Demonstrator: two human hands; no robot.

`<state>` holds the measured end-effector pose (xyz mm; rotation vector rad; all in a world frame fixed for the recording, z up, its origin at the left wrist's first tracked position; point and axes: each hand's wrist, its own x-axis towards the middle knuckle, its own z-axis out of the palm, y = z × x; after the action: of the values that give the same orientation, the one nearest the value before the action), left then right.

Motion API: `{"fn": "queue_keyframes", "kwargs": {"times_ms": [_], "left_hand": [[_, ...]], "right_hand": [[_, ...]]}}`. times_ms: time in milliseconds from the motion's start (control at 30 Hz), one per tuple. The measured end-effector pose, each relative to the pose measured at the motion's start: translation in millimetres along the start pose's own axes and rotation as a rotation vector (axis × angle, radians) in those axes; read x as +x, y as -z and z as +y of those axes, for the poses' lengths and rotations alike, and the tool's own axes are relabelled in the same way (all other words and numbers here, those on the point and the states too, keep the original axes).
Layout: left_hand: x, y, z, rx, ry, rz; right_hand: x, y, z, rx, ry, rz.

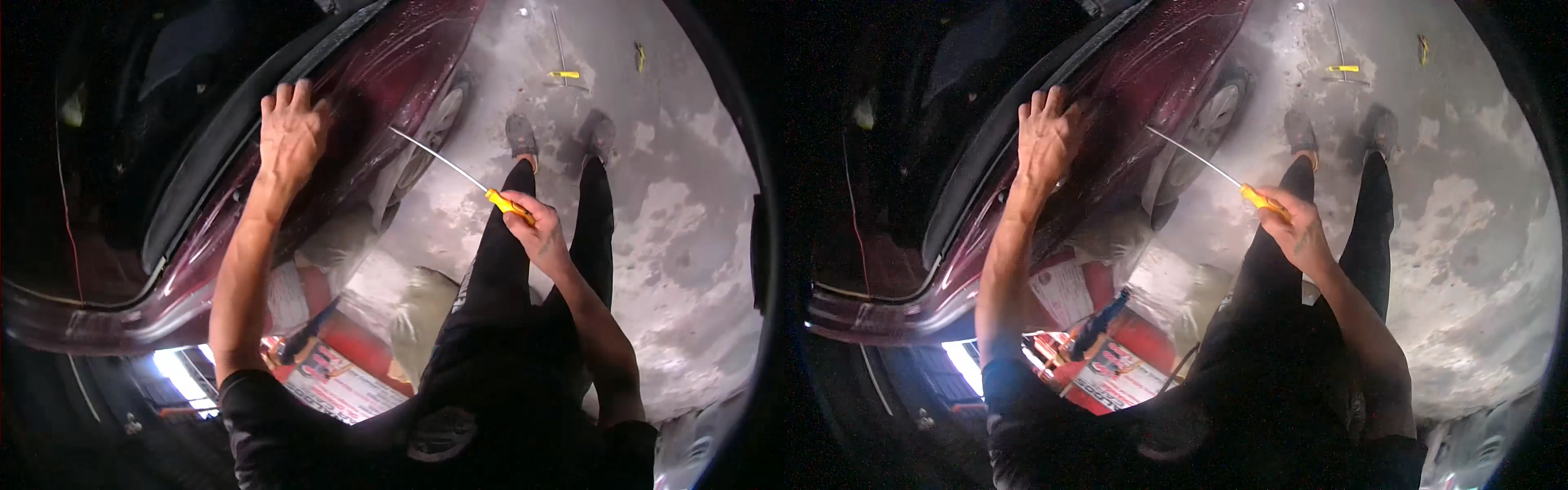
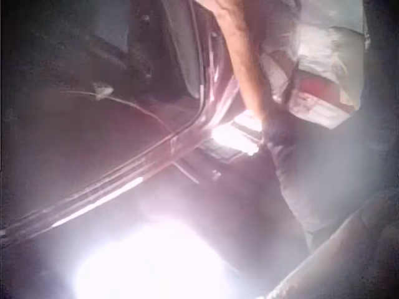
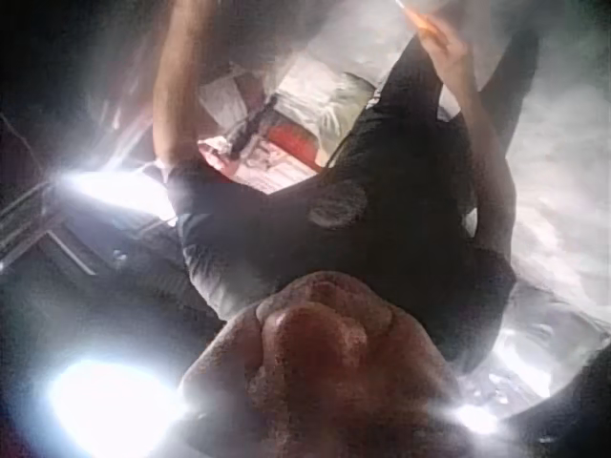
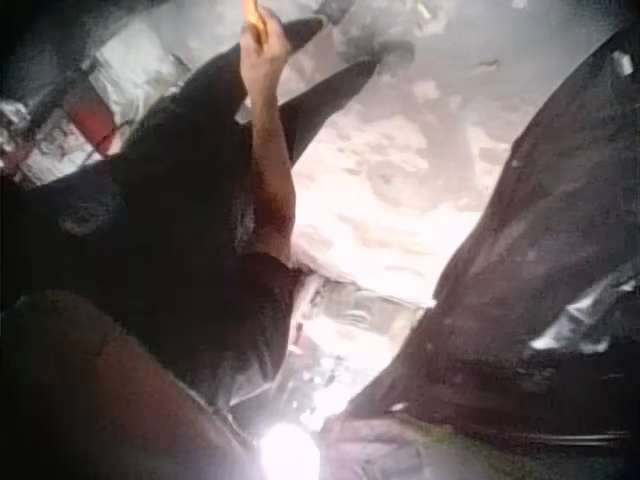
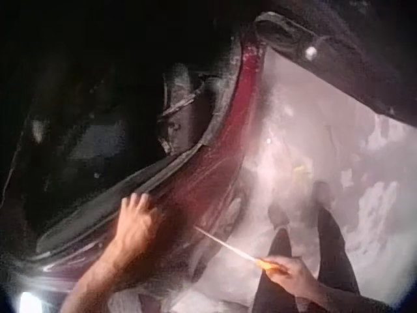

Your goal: The person removes yellow tape from a maroon car trunk, retrieves a small black component from a box, and uses a screwdriver to install it into the trunk lid. The person then wipes the trunk area with a white cloth.

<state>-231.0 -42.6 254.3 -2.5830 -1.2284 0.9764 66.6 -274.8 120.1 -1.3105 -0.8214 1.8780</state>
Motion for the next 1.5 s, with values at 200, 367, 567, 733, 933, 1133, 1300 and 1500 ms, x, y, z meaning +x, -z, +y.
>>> {"fn": "queue_keyframes", "kwargs": {"times_ms": [200, 367, 567, 733, 933, 1133, 1300, 1500], "left_hand": [[26, 14, -29, 0.076, -0.193, -0.139], [24, 18, -51, -0.074, -0.187, -0.338], [28, 6, -71, -0.191, -0.284, -0.414], [30, 8, -71, -0.199, -0.325, -0.401], [22, 7, -69, -0.239, -0.335, -0.319], [26, 5, -76, -0.256, -0.361, -0.313], [24, 7, -77, -0.305, -0.324, -0.408], [32, 2, -80, -0.345, -0.331, -0.412]], "right_hand": [[-27, -15, 8, 0.101, -0.1, 0.042], [-52, -21, 2, 0.294, -0.166, 0.09], [-48, -47, -3, 0.639, -0.208, -0.029], [15, -80, 11, 0.347, -0.095, 0.014], [117, -128, -39, 0.104, 0.304, 0.125], [100, -132, -42, 0.003, 0.266, 0.161], [21, -109, 4, -0.091, 0.267, 0.122], [2, -112, -15, -0.175, 0.247, 0.051]]}}
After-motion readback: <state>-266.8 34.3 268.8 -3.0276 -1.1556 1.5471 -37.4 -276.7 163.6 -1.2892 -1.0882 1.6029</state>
